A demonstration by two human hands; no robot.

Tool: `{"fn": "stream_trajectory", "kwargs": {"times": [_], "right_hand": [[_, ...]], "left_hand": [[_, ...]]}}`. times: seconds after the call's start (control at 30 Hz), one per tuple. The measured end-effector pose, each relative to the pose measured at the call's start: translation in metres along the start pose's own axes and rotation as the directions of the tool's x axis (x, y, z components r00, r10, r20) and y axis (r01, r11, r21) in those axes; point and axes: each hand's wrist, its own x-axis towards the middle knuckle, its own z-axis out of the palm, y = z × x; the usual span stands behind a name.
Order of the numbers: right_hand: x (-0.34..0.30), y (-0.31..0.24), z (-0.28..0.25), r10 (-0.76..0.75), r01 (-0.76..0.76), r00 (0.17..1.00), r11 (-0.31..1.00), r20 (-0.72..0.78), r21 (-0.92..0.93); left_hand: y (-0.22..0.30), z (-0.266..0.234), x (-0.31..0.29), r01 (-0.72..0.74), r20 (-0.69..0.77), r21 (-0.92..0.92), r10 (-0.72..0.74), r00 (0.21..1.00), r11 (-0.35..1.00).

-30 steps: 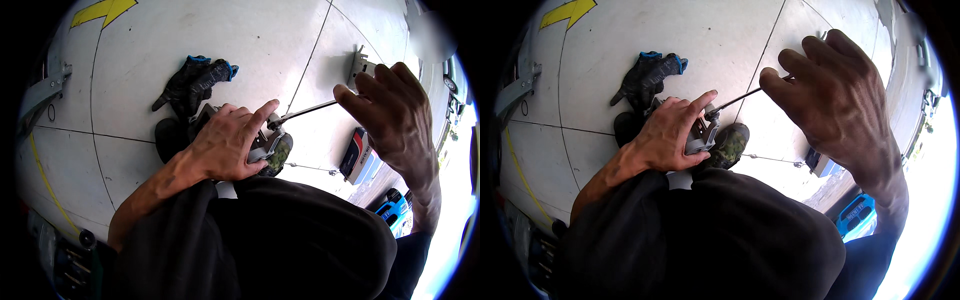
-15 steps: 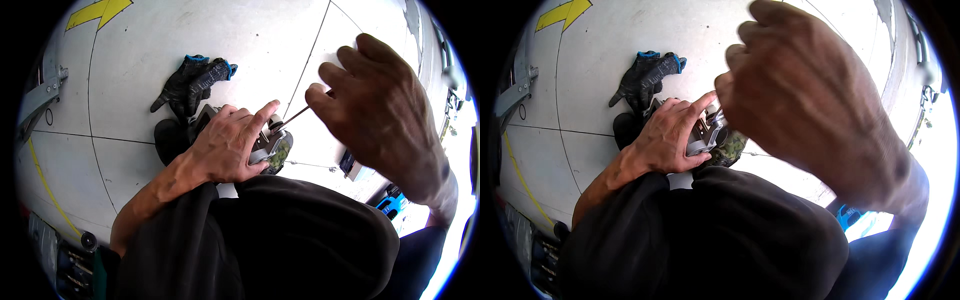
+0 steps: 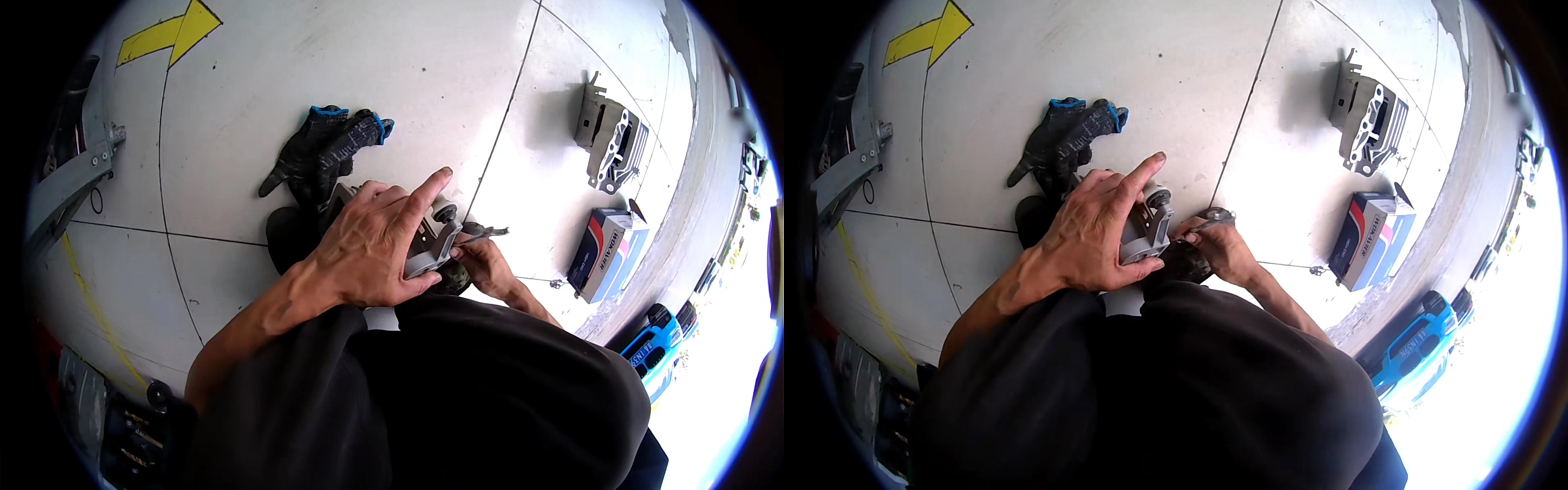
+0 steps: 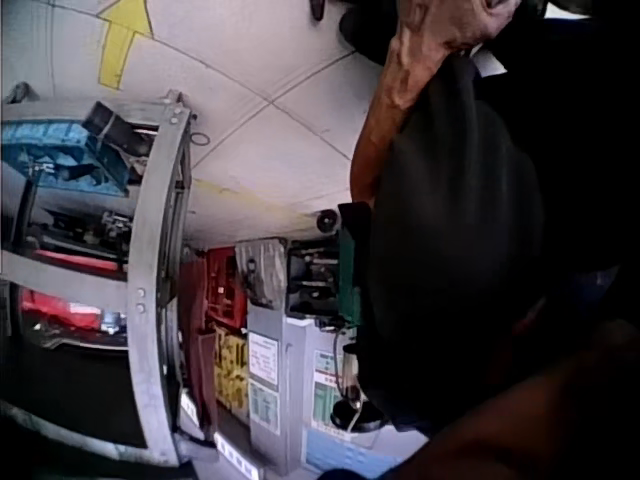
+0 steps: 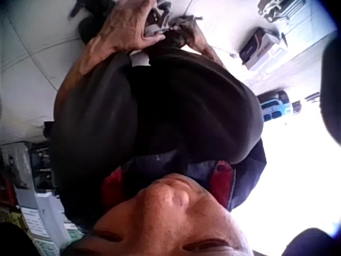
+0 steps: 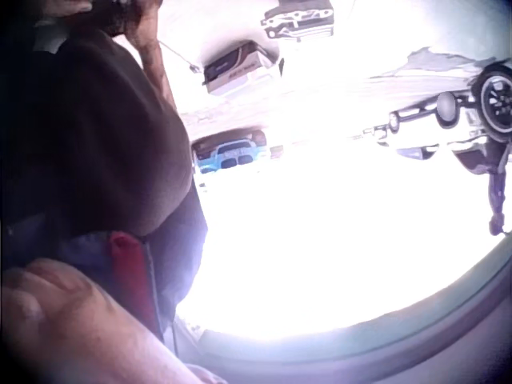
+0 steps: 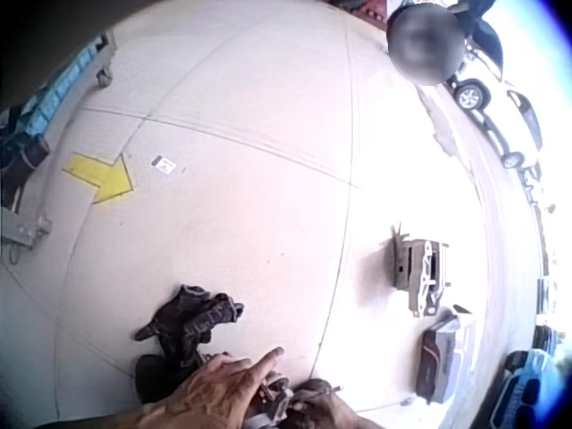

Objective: The person retrieves a wrench from a toolbox and uses it to tighten bolts on two metallic car parts placed on the floor. They then pick up a second part and continue tightening bolts with the wrench.

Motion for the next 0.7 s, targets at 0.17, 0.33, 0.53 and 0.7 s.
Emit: {"fn": "stream_trajectory", "kwargs": {"times": [0.17,0.33,0.53,0.7], "right_hand": [[-0.031,-0.082,-0.093,0.01,0.013,0.956,0.997,-0.294,0.076],[-0.015,-0.204,-0.155,-0.401,0.286,0.894,0.164,0.201,-0.944],[0.015,-0.283,-0.138,-0.314,0.484,0.77,-0.279,0.555,-0.83],[0.034,-0.313,-0.126,-0.254,0.555,0.705,-0.384,0.662,-0.738]], "left_hand": [[0.003,0.005,0.005,-0.004,0.015,-0.004,0.004,1.0,1.0],[0.003,0.009,0.004,0.005,0.046,0.019,-0.006,0.999,1.0],[0.0,0.009,0.002,0.009,0.038,0.018,-0.01,0.999,1.0],[-0.002,0.013,0.004,-0.023,0.012,0.046,0.022,1.0,0.999]]}}
